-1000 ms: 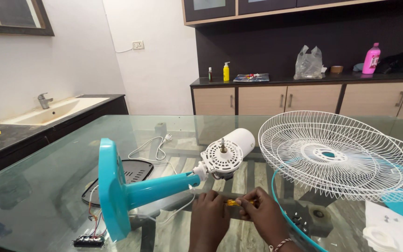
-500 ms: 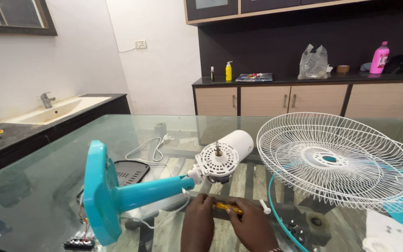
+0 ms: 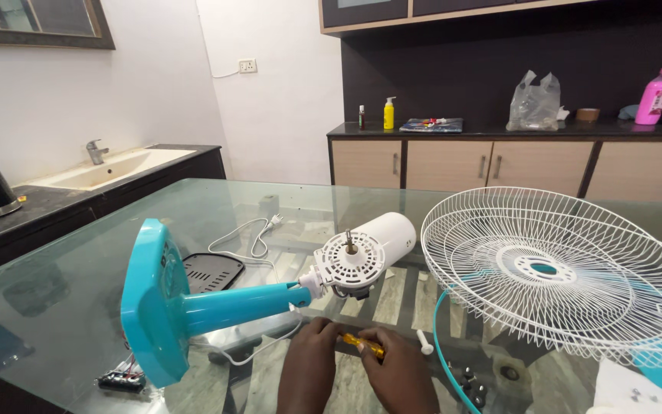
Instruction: The person uses a screwdriver to tighten screws on the white motor housing of a disassembled electric fan. The fan base and front grill are placed on a glass table nearby.
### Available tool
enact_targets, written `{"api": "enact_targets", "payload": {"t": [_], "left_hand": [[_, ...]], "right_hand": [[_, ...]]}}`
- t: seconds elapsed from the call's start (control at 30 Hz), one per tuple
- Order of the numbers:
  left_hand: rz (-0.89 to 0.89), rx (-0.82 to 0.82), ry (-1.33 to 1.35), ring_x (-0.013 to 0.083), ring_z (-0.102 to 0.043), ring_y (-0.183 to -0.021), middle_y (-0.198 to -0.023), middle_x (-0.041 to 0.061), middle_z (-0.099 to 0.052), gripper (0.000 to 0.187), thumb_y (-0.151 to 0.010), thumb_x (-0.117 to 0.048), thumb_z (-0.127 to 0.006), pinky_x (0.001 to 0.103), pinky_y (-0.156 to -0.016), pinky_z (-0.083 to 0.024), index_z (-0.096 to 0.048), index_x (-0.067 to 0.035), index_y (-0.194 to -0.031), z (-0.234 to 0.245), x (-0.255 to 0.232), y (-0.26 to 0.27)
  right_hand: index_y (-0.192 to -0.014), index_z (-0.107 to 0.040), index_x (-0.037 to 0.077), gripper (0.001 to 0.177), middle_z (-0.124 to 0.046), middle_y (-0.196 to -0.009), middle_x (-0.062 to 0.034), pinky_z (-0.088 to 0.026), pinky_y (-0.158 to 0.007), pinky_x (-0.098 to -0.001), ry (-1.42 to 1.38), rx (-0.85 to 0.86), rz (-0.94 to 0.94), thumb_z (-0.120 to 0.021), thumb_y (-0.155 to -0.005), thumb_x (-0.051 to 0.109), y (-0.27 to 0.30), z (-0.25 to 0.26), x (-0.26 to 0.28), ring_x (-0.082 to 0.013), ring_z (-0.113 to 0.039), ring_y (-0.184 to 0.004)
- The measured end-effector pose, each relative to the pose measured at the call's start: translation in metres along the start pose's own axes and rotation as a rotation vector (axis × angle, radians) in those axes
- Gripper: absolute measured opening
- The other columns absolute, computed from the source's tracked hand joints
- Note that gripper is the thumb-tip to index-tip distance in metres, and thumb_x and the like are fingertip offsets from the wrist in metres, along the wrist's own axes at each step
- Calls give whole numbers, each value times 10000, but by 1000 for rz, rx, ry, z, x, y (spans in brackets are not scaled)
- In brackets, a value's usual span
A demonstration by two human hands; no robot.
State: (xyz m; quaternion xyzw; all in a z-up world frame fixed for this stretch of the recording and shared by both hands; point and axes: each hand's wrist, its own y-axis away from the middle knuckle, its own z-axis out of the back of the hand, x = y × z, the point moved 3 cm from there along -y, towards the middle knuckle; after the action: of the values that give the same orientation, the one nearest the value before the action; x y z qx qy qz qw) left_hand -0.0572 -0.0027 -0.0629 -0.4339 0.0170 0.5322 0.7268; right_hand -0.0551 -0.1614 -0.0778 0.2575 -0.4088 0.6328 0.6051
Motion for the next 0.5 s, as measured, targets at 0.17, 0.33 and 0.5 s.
{"api": "enact_targets", "payload": {"t": [0.17,0.33,0.5], "left_hand": [[-37,6,13,335,-670,-1006,-1016,103,-714,253,-809,17,-621,445,-841,-524,-750,-82,-1003,-11,15,2],[-162,-32,-63,337,-678,-999,-1055,105,-717,239,-778,1,-656,451,-835,-526,-737,-74,-990,-26,35,-2],[-178,59,-75,318,-680,-979,-1072,78,-711,194,-823,-95,-724,443,-827,-524,-736,-104,-1016,-57,64,2]], "right_hand": [[-1161,-726,183,302,-794,-1096,-61,-592,-893,-363,15,21,-41,-703,-882,296,-7,-9,-14,-224,-782,-1009],[-1234,-709,215,388,-780,-1141,-39,-611,-911,-335,-16,9,56,-730,-854,289,-22,-20,-30,-191,-779,-1065],[-1235,-716,235,398,-775,-1156,-37,-600,-918,-323,15,51,64,-760,-851,331,-32,-32,-56,-182,-784,-1080]]}}
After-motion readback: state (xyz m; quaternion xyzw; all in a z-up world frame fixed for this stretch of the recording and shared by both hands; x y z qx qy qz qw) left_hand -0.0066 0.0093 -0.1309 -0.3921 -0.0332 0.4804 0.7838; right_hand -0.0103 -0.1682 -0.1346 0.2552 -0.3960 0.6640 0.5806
